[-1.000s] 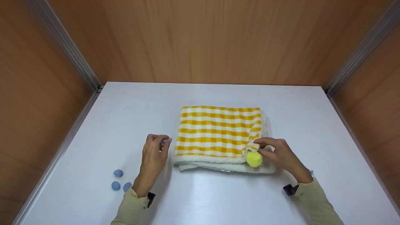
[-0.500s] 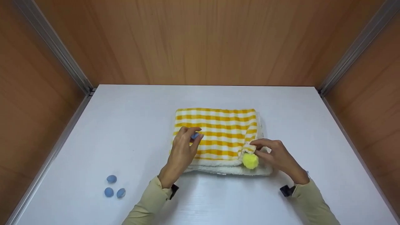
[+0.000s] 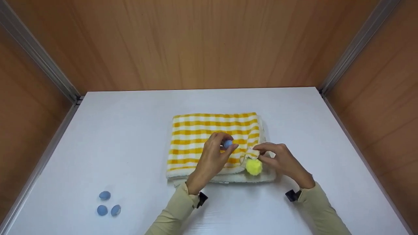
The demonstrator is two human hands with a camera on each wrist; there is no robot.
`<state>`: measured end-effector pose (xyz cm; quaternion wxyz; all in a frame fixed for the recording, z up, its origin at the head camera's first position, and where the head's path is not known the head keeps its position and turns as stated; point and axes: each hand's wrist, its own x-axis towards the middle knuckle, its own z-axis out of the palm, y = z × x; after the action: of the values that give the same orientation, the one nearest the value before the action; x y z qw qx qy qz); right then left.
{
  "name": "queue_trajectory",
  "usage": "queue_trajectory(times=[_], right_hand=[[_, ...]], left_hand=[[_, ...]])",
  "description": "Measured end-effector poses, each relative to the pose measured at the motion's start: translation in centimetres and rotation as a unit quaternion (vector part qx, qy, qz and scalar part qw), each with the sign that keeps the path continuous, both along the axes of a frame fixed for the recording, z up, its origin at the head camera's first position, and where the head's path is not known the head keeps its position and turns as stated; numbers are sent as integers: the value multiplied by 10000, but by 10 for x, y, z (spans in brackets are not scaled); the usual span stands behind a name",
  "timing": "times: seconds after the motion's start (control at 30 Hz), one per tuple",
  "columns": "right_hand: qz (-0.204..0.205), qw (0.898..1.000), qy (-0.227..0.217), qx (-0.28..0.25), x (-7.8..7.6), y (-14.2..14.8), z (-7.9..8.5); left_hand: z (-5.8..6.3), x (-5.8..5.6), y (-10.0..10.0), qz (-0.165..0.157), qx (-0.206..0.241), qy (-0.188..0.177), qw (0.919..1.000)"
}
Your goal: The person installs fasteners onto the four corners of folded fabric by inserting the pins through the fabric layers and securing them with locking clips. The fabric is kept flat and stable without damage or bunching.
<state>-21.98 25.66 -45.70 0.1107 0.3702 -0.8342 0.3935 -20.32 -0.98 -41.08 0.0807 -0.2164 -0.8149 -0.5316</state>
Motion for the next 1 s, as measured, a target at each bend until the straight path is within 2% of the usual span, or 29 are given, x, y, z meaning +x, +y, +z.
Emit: queue_trajectory(times=[0.17,0.3,0.4,0.5,0.67,0.77,1.0], right_hand=[[155,9999,41,-34,1,-6,0],[264,9996,8,-27,3,-7,3],[263,9996,38,-19,5,-6,7],[237,9997,86,-15,8,-5,12],[302,9995,106,-1,9,-4,16],[388,9992,18,-30,9,-5,17],[578,9983,15,-24,9,-4,17]], left_hand=[[-9,2,4,-70,263,-5,9996],[-15,3,6,-294,590,-346,9972],[-16,2,10,-602,906,-796,9909],[-17,0,14,-879,1182,-1242,9813],[-16,-2,16,-1063,1379,-1732,9694],[-16,-2,15,-1147,1306,-1794,9683],[-19,-3,15,-1391,1243,-1636,9687]])
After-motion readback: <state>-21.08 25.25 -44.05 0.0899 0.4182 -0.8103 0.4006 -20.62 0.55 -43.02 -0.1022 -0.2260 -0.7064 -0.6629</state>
